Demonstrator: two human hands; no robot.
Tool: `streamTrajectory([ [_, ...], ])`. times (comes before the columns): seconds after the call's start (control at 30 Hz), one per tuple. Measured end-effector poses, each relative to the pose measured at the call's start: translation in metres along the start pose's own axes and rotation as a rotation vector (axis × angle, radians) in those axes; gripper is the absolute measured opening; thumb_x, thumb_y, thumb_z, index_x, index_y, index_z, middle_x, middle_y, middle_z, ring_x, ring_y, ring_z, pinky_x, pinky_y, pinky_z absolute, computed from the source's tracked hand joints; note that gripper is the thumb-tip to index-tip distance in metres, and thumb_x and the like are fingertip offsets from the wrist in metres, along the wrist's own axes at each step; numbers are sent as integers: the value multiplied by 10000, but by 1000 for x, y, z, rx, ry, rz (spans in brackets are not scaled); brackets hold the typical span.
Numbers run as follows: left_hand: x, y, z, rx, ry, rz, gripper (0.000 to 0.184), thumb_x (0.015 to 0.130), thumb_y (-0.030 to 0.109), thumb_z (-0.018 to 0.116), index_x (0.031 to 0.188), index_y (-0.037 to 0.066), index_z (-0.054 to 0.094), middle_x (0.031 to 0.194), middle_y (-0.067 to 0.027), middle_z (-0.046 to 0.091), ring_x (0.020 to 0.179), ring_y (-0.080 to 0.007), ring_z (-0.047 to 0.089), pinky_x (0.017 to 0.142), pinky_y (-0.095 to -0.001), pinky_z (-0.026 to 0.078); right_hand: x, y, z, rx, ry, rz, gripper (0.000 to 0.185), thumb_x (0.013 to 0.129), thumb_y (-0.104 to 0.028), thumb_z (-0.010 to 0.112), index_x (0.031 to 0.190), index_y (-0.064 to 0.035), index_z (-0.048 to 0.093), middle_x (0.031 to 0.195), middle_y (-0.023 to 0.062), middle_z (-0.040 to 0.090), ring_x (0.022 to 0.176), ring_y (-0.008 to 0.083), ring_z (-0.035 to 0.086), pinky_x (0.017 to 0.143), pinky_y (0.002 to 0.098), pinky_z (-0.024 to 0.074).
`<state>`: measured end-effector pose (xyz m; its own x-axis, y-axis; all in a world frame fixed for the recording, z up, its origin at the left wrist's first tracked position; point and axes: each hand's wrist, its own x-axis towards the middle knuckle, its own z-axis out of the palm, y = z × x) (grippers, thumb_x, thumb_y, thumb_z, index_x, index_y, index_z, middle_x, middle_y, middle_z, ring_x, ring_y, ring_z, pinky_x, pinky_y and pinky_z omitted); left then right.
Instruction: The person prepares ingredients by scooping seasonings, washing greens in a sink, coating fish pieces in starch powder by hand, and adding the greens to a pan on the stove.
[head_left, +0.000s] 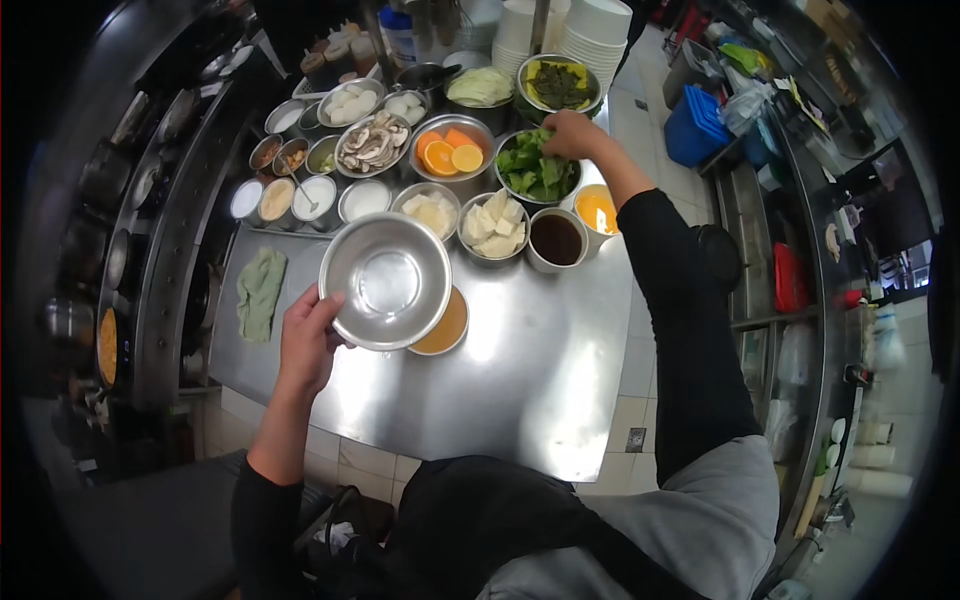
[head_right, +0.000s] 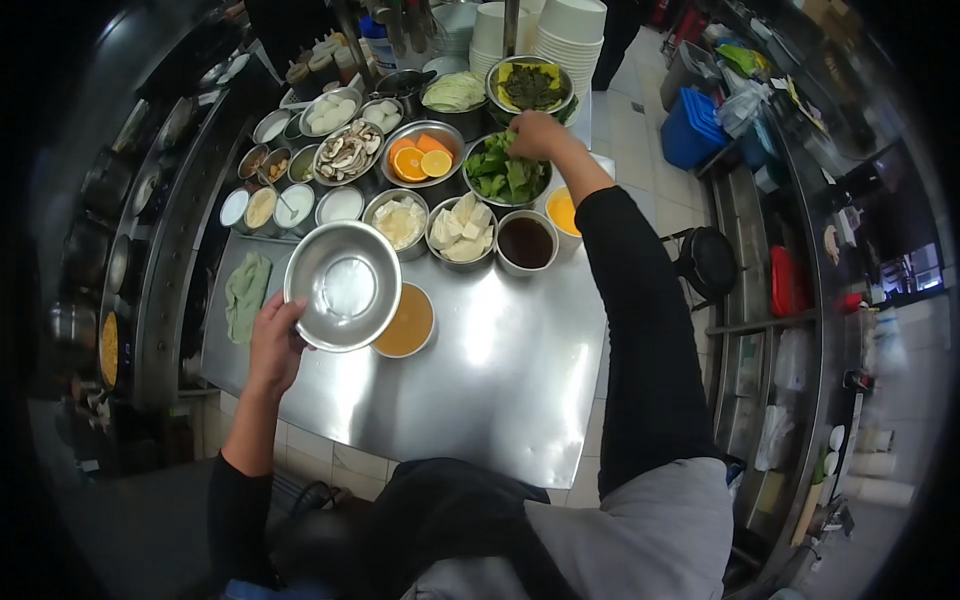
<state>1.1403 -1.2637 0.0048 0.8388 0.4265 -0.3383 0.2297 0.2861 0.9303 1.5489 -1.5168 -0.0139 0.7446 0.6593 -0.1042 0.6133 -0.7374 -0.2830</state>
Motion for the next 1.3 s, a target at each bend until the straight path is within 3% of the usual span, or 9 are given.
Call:
streamTrajectory([
  [0.13,14,2,15,4,-30,14,264,936,170,582,1133,-3,608,824,-50,652,614,-100,596,524,-241,479,-1,16,-8,410,-159,203,406,751,-58,680,1155,-30,662,776,118,703,656,186,703,566,324,576],
  [0.37,24,6,23,18,-24,22,284,937,181,593,1148,-9,603,850,-53,664,636,-91,614,538,-233,504,-7,21,-17,495,-28,250,304,780,-66,673,1074,-1,632,801,104,686,591,155,667,556,288,563],
  [0.47,28,1,19,-8,-17,23,286,936,180,602,1153,-7,602,869,-55,671,643,-88,618,540,-226,506,-17,9,-15,160,-144,219,281,772,-119,699,1021,-18,615,853,138,691,686,209,687,618,341,563],
  [0.53,31,-1,19,-15,2,14,285,935,179,606,1153,-5,603,872,-53,671,641,-88,617,539,-225,506,-28,-1,5,-70,52,79,305,765,-166,710,1021,-44,597,939,171,686,856,303,681,741,402,544],
  [0.63,33,-2,26,-9,10,-2,285,935,181,609,1153,-2,606,881,-50,671,641,-89,616,539,-225,507,-35,-14,28,-152,76,-37,354,785,-208,680,1083,-47,576,1043,223,675,992,393,644,854,466,518],
  [0.77,36,1,31,-18,-8,-2,292,938,187,603,1160,-2,608,908,-52,669,652,-94,616,555,-231,513,-16,4,9,125,274,-147,320,772,-181,650,1055,-31,651,976,243,682,979,391,644,855,456,517],
  [0.93,44,-1,34,22,-3,-29,308,938,190,602,1183,4,598,937,-57,667,677,-103,618,582,-237,517,-16,5,-28,531,197,1,321,808,-142,597,1079,20,655,847,169,692,616,234,680,646,340,560],
  [1.03,52,-2,44,-11,-7,-44,309,934,177,607,1194,9,592,962,-64,661,705,-117,621,600,-242,520,-28,-6,-54,691,221,59,303,823,-145,598,1076,6,664,819,110,684,578,180,646,605,297,544],
  [1.3,100,-15,105,-77,-111,-68,359,915,106,617,1258,30,546,1058,-88,628,761,-151,629,667,-270,548,-46,-51,-95,1139,82,-109,216,883,-183,622,1063,-70,659,897,9,662,808,84,604,648,231,516],
])
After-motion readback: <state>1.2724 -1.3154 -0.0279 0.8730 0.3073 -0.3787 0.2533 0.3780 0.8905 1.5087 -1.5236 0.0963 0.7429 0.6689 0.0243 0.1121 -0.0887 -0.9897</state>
